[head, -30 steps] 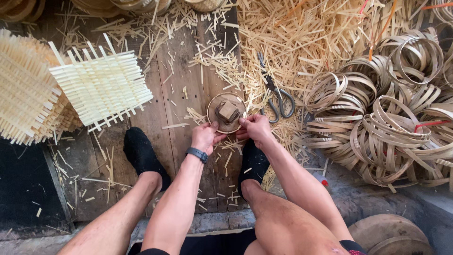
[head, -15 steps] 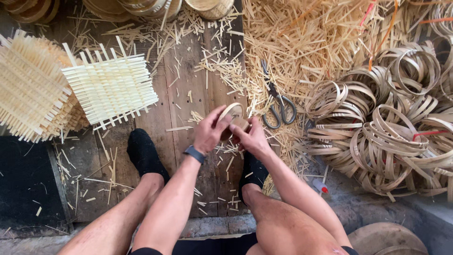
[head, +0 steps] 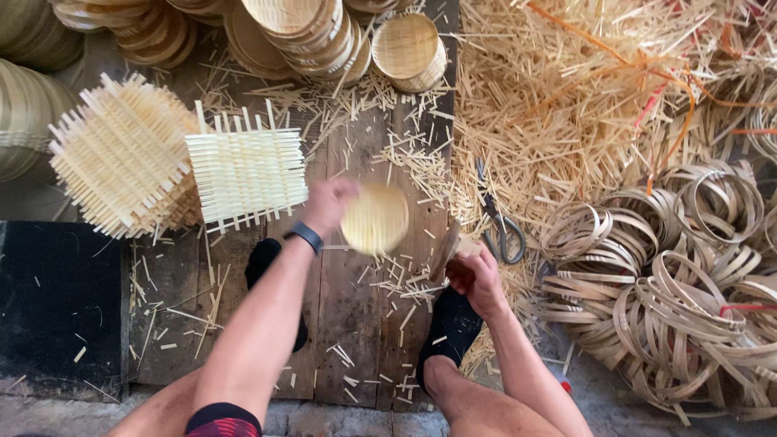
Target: The person assembles a small bamboo container by gluing a base to a woven wall, trimming excess material with shears, and attaching a circular rim.
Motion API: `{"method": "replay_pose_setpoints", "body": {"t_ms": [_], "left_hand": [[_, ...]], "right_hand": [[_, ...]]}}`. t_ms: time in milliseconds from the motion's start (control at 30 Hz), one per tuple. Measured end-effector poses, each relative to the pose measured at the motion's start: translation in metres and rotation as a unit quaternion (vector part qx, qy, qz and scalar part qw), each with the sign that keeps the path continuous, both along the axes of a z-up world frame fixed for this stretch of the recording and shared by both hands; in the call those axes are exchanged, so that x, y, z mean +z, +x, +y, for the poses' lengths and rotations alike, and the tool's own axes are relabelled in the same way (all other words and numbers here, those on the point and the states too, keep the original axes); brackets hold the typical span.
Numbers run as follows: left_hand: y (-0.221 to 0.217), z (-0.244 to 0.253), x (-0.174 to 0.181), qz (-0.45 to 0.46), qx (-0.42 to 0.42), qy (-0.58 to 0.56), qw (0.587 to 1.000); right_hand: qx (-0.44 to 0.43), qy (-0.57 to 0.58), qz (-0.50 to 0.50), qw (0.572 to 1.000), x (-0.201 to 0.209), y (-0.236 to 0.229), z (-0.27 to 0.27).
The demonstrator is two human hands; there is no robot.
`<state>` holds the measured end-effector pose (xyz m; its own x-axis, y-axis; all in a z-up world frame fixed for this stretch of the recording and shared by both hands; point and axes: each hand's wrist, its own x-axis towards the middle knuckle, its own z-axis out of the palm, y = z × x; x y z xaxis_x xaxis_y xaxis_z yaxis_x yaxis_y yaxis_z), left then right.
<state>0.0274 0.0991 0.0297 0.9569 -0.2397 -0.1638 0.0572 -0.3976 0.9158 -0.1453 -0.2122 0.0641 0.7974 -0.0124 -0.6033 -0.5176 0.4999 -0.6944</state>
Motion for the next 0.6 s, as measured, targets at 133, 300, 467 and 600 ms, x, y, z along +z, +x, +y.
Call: {"method": "replay_pose_setpoints", "body": {"t_ms": [133,300,467,600], "left_hand": [[0.087,0.026,0.133,0.007,0.24,-0.295,0.925],[0.079,-0.016,0.17,0.034,0.161,-0.326,0.931],[-0.038,-0.072,0.049,0.403,0.067,-0.022,0.912],[-0.106,-0.084,-0.033,0.389,0.208,-0.242,0.864]], "right_hand": [[-0.018,0.011,0.015,1.0,0.003,0.0,0.0],[-0.003,0.008,0.019,1.0,-0.001,0.003,0.016],[0.048,0.058,-0.008,0.997,0.004,0.008,0.032],[0.121,-0.088,-0.055,0.987,-0.01,0.014,0.03]]}}
